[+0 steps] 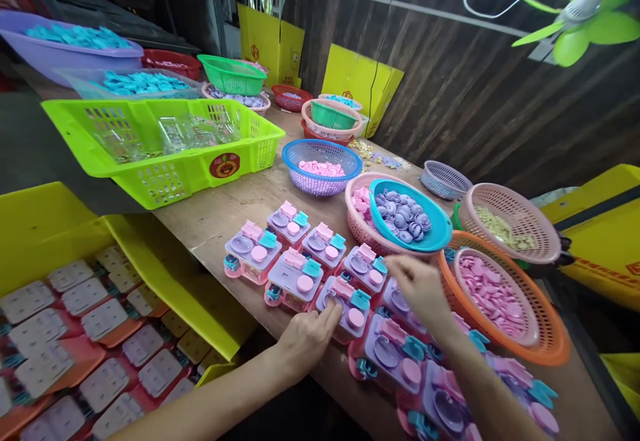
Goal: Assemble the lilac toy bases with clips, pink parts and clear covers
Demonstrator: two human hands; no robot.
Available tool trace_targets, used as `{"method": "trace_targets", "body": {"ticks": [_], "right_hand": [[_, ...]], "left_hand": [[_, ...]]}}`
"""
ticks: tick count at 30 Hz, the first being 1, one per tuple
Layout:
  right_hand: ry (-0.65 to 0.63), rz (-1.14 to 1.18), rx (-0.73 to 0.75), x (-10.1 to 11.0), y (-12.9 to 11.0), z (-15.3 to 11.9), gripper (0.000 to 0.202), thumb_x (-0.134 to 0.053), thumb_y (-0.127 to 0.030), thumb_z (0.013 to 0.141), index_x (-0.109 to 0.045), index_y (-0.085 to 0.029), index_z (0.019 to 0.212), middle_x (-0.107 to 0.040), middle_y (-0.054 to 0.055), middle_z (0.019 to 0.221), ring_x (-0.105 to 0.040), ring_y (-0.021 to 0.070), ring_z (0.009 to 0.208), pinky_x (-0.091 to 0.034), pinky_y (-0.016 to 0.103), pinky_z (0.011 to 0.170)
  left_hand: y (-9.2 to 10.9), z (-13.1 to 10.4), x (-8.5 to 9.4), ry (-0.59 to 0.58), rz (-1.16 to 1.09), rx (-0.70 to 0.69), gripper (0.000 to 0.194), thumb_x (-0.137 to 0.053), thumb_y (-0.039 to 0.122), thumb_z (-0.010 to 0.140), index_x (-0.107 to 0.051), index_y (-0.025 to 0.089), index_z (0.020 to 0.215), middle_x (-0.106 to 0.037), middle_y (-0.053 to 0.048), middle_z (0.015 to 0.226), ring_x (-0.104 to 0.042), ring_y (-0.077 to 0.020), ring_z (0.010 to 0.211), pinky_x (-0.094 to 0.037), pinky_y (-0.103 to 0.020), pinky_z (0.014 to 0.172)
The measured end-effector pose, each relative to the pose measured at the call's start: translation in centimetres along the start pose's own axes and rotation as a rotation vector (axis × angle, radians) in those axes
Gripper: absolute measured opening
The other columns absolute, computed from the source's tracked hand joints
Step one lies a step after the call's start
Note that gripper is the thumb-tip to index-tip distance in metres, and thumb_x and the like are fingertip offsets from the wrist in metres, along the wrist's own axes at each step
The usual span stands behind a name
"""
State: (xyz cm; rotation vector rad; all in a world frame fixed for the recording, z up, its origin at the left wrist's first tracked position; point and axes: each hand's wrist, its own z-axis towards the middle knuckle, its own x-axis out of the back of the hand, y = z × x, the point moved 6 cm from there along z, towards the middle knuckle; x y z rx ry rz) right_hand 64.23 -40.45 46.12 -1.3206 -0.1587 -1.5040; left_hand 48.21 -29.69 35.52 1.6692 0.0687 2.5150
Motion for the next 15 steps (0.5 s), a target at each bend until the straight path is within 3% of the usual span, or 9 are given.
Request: {"method": "trace_targets", "body": {"ticks": [2, 4, 6, 9, 11, 13, 15], "right_hand": [[0.116, -0.251, -0.145, 2.7, 4.3, 3.9, 0.025, -0.045, -0.027, 0.088, -0.066, -0.018, 0.099, -0.065, 0.007, 0.100, -0.058, 0.0205, 0.093, -0.041, 0.031, 0.083], [0.050, -0.375, -0.222, 2.9, 7.9, 7.5, 0.024, -0.050, -0.022, 0.082, -0.067, -0.017, 0.099, -0.062, 0.010, 0.105, -0.057, 0.0227, 0.094, -0.039, 0.032, 0.083], [-0.003, -0.387, -0.209, 1.9, 10.0, 10.2, 0.026, -0.057, -0.018, 0.076, -0.068, -0.018, 0.099, -0.061, 0.010, 0.104, -0.057, 0.0222, 0.090, -0.039, 0.031, 0.080], [-0.064, -0.347, -0.143, -0.1, 10.7, 12.6, 0.023, -0.065, -0.016, 0.066, -0.071, -0.021, 0.088, -0.061, 0.007, 0.096, -0.058, 0.0192, 0.081, -0.039, 0.028, 0.074], [-0.087, -0.310, -0.118, -0.8, 10.8, 13.5, 0.011, -0.066, -0.016, 0.063, -0.070, -0.018, 0.073, -0.061, 0.006, 0.086, -0.056, 0.0180, 0.075, -0.038, 0.027, 0.071], [-0.082, -0.259, -0.103, -0.6, 10.7, 13.9, 0.003, -0.065, -0.019, 0.064, -0.066, -0.016, 0.063, -0.059, 0.005, 0.077, -0.055, 0.0179, 0.074, -0.038, 0.027, 0.070], [-0.052, -0.189, -0.097, 0.3, 10.5, 13.7, 0.012, -0.060, -0.026, 0.070, -0.063, -0.016, 0.064, -0.058, 0.004, 0.074, -0.053, 0.0179, 0.074, -0.038, 0.027, 0.069]], "left_hand": [[0.5, 0.2, -0.1, -0.046, 0.089, -0.026, 0.043, -0.035, 0.005, 0.083, -0.048, 0.013, 0.123, -0.062, -0.014, 0.116, -0.066, -0.0160, 0.068, -0.054, -0.025, 0.056], [0.7, 0.3, -0.3, -0.104, 0.151, -0.016, 0.047, -0.037, 0.003, 0.080, -0.047, 0.013, 0.125, -0.061, -0.014, 0.117, -0.065, -0.0169, 0.066, -0.054, -0.026, 0.054], [0.7, 0.4, -0.4, -0.155, 0.159, 0.020, 0.052, -0.037, 0.002, 0.078, -0.047, 0.015, 0.127, -0.060, -0.014, 0.120, -0.066, -0.0173, 0.068, -0.054, -0.027, 0.056], [0.4, 0.3, -0.3, -0.203, 0.078, 0.087, 0.056, -0.039, 0.000, 0.073, -0.047, 0.017, 0.126, -0.056, -0.013, 0.126, -0.067, -0.0185, 0.073, -0.054, -0.027, 0.059], [-0.1, 0.2, 0.1, -0.212, -0.029, 0.150, 0.053, -0.040, 0.001, 0.073, -0.050, 0.018, 0.121, -0.061, -0.010, 0.118, -0.067, -0.0202, 0.074, -0.053, -0.028, 0.059], [-0.9, 0.2, 0.8, -0.194, -0.177, 0.209, 0.047, -0.040, 0.002, 0.073, -0.054, 0.021, 0.113, -0.067, -0.006, 0.103, -0.067, -0.0211, 0.077, -0.053, -0.028, 0.062], [-1.5, 0.3, 1.8, -0.135, -0.363, 0.229, 0.045, -0.040, 0.001, 0.072, -0.056, 0.023, 0.108, -0.068, -0.002, 0.097, -0.066, -0.0199, 0.083, -0.051, -0.028, 0.071]]}}
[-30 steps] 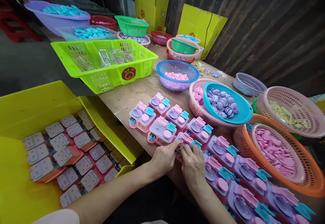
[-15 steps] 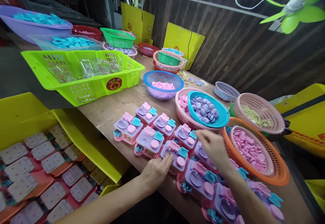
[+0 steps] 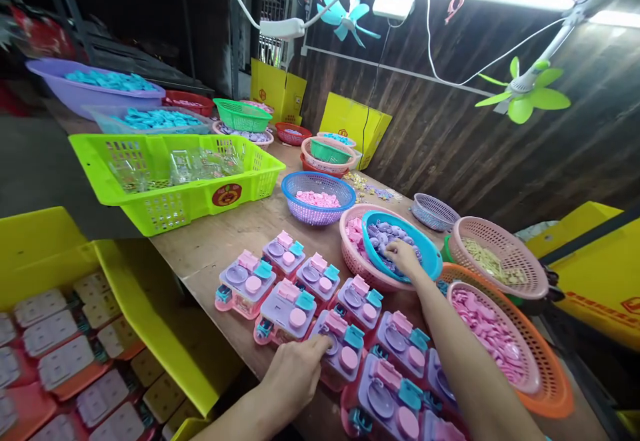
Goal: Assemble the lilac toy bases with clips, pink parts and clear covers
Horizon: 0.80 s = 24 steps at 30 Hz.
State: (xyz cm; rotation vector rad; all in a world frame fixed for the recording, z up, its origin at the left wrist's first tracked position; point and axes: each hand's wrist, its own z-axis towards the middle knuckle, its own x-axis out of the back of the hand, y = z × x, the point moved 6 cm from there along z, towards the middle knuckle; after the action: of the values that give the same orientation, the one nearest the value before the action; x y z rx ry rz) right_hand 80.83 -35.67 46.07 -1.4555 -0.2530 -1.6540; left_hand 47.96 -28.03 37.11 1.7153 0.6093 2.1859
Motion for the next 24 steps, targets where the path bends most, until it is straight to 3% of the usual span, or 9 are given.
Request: {"method": "trace_targets", "body": {"ticks": [3, 5, 7, 10, 12, 15, 17, 21, 24], "right_hand": [[0.017, 0.117, -0.009, 1.2, -1.0, -2.1, 0.028, -0.049, -0.042, 0.079, -0.060, -0.016, 0.080, -0.053, 0.000, 0.067, -0.048, 0.0149, 0.064, -0.038, 0.025, 0.060], [-0.045, 0.308, 0.004, 1.1, -3.1, -4.6, 0.035, -0.046, -0.048, 0.082, -0.058, -0.016, 0.090, -0.050, -0.002, 0.064, -0.043, 0.0118, 0.057, -0.035, 0.024, 0.055], [-0.181, 0.582, 0.051, 0.2, -6.5, -7.6, 0.034, -0.051, -0.047, 0.081, -0.057, -0.017, 0.093, -0.049, -0.003, 0.065, -0.041, 0.0098, 0.056, -0.034, 0.022, 0.054], [-0.402, 0.791, 0.173, -1.6, -12.9, -11.6, 0.025, -0.060, -0.040, 0.078, -0.061, -0.017, 0.086, -0.054, -0.001, 0.074, -0.045, 0.0102, 0.064, -0.038, 0.023, 0.061], [-0.453, 0.775, 0.235, -2.4, -16.2, -13.1, 0.020, -0.060, -0.037, 0.078, -0.063, -0.017, 0.082, -0.057, -0.001, 0.077, -0.048, 0.0113, 0.069, -0.039, 0.023, 0.064], [-0.392, 0.725, 0.242, -2.9, -18.6, -13.8, 0.017, -0.058, -0.033, 0.080, -0.064, -0.018, 0.084, -0.059, -0.001, 0.076, -0.050, 0.0117, 0.069, -0.041, 0.024, 0.065], [-0.295, 0.717, 0.199, -2.6, -18.7, -14.0, 0.017, -0.055, -0.030, 0.082, -0.065, -0.019, 0.092, -0.062, 0.000, 0.081, -0.053, 0.0122, 0.071, -0.042, 0.025, 0.067], [-0.138, 0.751, 0.091, -1.4, -17.4, -15.8, 0.022, -0.051, -0.029, 0.085, -0.064, -0.022, 0.101, -0.064, 0.000, 0.089, -0.056, 0.0133, 0.075, -0.044, 0.026, 0.070], [-0.134, 0.752, 0.048, -1.1, -16.6, -17.8, 0.021, -0.049, -0.030, 0.087, -0.065, -0.021, 0.096, -0.066, 0.001, 0.088, -0.058, 0.0146, 0.078, -0.044, 0.026, 0.071]], "left_hand": [[-0.2, 0.4, 2.2, 0.119, -0.319, -0.014, 0.037, -0.040, 0.006, 0.079, -0.057, 0.024, 0.107, -0.067, -0.001, 0.094, -0.063, -0.0149, 0.084, -0.047, -0.024, 0.077], [-0.8, 0.9, 3.6, 0.201, -0.526, 0.041, 0.028, -0.041, 0.018, 0.087, -0.055, 0.022, 0.111, -0.064, -0.002, 0.092, -0.059, -0.0110, 0.069, -0.047, -0.021, 0.066], [-1.4, 1.8, 5.0, 0.253, -0.720, 0.098, 0.033, -0.044, 0.031, 0.089, -0.050, 0.022, 0.120, -0.061, -0.003, 0.099, -0.050, -0.0065, 0.054, -0.043, -0.019, 0.051], [-1.3, 3.2, 7.0, 0.202, -0.921, 0.079, 0.045, -0.048, 0.043, 0.087, -0.045, 0.022, 0.126, -0.056, -0.006, 0.112, -0.046, -0.0034, 0.048, -0.040, -0.018, 0.043], [-1.0, 3.8, 8.3, 0.076, -0.943, 0.053, 0.042, -0.052, 0.044, 0.084, -0.053, 0.019, 0.118, -0.060, -0.005, 0.100, -0.048, -0.0041, 0.049, -0.040, -0.017, 0.043], [-1.8, 3.8, 9.7, -0.062, -0.872, 0.087, 0.034, -0.059, 0.043, 0.080, -0.061, 0.014, 0.096, -0.059, 0.001, 0.068, -0.047, -0.0054, 0.045, -0.038, -0.016, 0.042], [-3.3, 3.3, 10.4, -0.057, -0.757, 0.110, 0.031, -0.061, 0.042, 0.079, -0.062, 0.014, 0.089, -0.059, 0.002, 0.062, -0.050, -0.0074, 0.047, -0.040, -0.017, 0.044], [-7.1, 1.3, 10.3, 0.155, -0.209, 0.008, 0.020, -0.056, 0.034, 0.084, -0.067, 0.018, 0.088, -0.069, -0.002, 0.082, -0.063, -0.0137, 0.071, -0.049, -0.022, 0.065], [-8.6, -0.3, 8.4, 0.252, 0.186, -0.135, 0.022, -0.047, 0.021, 0.088, -0.067, 0.021, 0.097, -0.070, -0.004, 0.101, -0.065, -0.0157, 0.088, -0.049, -0.025, 0.078]]}}
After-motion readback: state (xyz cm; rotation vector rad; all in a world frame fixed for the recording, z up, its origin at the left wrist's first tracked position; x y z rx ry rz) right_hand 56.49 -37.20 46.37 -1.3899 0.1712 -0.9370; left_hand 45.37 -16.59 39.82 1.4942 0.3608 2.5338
